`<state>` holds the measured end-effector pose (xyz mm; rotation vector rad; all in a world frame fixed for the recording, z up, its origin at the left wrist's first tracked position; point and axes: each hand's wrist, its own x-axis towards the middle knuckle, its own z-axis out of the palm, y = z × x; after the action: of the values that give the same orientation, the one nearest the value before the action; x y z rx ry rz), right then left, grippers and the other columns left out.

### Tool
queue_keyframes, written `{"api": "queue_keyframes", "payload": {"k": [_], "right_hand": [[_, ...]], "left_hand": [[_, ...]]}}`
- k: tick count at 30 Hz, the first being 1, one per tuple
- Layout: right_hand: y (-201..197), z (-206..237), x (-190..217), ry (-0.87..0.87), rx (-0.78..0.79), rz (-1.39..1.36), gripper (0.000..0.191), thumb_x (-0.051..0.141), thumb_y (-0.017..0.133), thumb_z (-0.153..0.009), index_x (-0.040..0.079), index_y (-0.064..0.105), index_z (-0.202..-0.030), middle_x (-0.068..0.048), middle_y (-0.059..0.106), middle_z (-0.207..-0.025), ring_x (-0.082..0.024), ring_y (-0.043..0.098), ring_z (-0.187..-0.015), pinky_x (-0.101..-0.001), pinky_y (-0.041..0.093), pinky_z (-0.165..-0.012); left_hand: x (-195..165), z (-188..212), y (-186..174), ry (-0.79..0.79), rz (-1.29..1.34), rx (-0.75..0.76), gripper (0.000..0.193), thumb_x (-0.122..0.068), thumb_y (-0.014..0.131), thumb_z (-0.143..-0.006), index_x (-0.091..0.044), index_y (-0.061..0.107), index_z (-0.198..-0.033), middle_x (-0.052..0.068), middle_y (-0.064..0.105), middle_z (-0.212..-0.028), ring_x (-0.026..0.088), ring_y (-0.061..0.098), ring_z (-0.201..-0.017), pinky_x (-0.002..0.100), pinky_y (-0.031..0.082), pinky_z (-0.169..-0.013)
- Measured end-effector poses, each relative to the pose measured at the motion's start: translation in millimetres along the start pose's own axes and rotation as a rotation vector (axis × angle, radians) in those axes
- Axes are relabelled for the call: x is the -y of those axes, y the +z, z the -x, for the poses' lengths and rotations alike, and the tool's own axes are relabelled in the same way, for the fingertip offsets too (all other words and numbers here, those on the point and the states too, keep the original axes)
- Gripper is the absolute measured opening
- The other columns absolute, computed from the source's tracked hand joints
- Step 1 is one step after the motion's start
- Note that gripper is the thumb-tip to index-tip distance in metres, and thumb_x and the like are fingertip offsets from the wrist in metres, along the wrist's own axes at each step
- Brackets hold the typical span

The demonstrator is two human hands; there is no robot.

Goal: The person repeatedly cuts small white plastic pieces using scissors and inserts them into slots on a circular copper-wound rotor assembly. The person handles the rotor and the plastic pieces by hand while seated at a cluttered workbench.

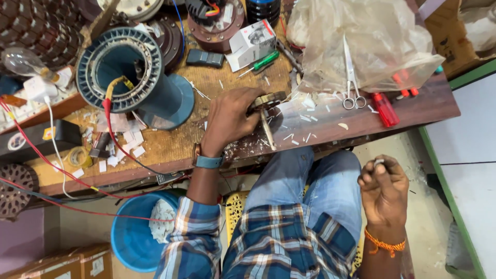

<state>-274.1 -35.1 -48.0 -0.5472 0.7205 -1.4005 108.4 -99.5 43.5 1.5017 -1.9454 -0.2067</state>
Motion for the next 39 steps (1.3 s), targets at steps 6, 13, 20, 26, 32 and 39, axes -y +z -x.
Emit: {"api": "queue_keyframes", "payload": {"k": [6, 13, 20, 26, 32, 39], "right_hand": [[67, -20, -12, -0.186, 0.059, 0.351, 0.013, 0.001, 0.071, -0.099, -0.001, 0.068, -0.112, -0.012, 0.071, -0.099, -0.018, 0.069, -0.086, -0.0323, 0.059, -0.077], [154, -68, -49, -0.385, 0.24, 0.617, 0.012, -0.005, 0.061, -0.099, 0.002, 0.066, -0.108, -0.01, 0.074, -0.111, -0.018, 0.074, -0.107, -0.0339, 0.064, -0.092], [191, -103, -77, -1.018, 0.475, 1.167, 0.019, -0.01, 0.074, -0.085, 0.0, 0.069, -0.101, -0.014, 0.075, -0.114, -0.032, 0.073, -0.109, -0.0394, 0.059, -0.095], [188, -108, -91, -1.08, 0.43, 1.157, 0.019, -0.008, 0.076, -0.086, -0.001, 0.066, -0.101, -0.014, 0.074, -0.114, -0.034, 0.069, -0.112, -0.0414, 0.058, -0.097], [186, -118, -103, -0.93, 0.373, 1.096, 0.019, -0.008, 0.077, -0.088, 0.0, 0.065, -0.101, -0.014, 0.075, -0.107, -0.027, 0.074, -0.099, -0.0359, 0.06, -0.086], [175, -121, -109, -0.84, 0.422, 0.99, 0.017, -0.006, 0.075, -0.091, 0.001, 0.066, -0.102, -0.016, 0.075, -0.105, -0.023, 0.077, -0.092, -0.0301, 0.063, -0.078]], "left_hand": [[-10, -8, -7, -0.034, 0.011, 0.036, 0.046, -0.007, 0.076, -0.072, -0.013, 0.072, -0.117, 0.009, 0.075, -0.105, 0.034, 0.07, -0.095, 0.045, 0.056, -0.077], [1, -14, 4, -0.117, 0.327, -0.012, 0.069, -0.005, 0.081, -0.083, -0.02, 0.055, -0.145, 0.014, 0.07, -0.134, 0.036, 0.071, -0.117, 0.047, 0.056, -0.1], [4, -17, 5, -0.086, 0.415, -0.014, 0.09, -0.005, 0.081, -0.079, -0.021, 0.036, -0.155, 0.016, 0.058, -0.151, 0.038, 0.071, -0.118, 0.047, 0.057, -0.096], [11, -24, 10, -0.147, 0.5, -0.016, 0.085, -0.007, 0.083, -0.081, -0.019, 0.041, -0.153, 0.016, 0.067, -0.137, 0.037, 0.07, -0.117, 0.044, 0.058, -0.094], [15, -26, 18, -0.231, 0.452, -0.007, 0.047, 0.0, 0.077, -0.077, -0.012, 0.069, -0.122, 0.014, 0.077, -0.108, 0.03, 0.078, -0.1, 0.038, 0.061, -0.086], [19, -31, 25, -0.261, 0.529, 0.022, 0.043, 0.002, 0.072, -0.076, -0.011, 0.074, -0.117, 0.01, 0.08, -0.106, 0.025, 0.081, -0.095, 0.037, 0.062, -0.087]]}}
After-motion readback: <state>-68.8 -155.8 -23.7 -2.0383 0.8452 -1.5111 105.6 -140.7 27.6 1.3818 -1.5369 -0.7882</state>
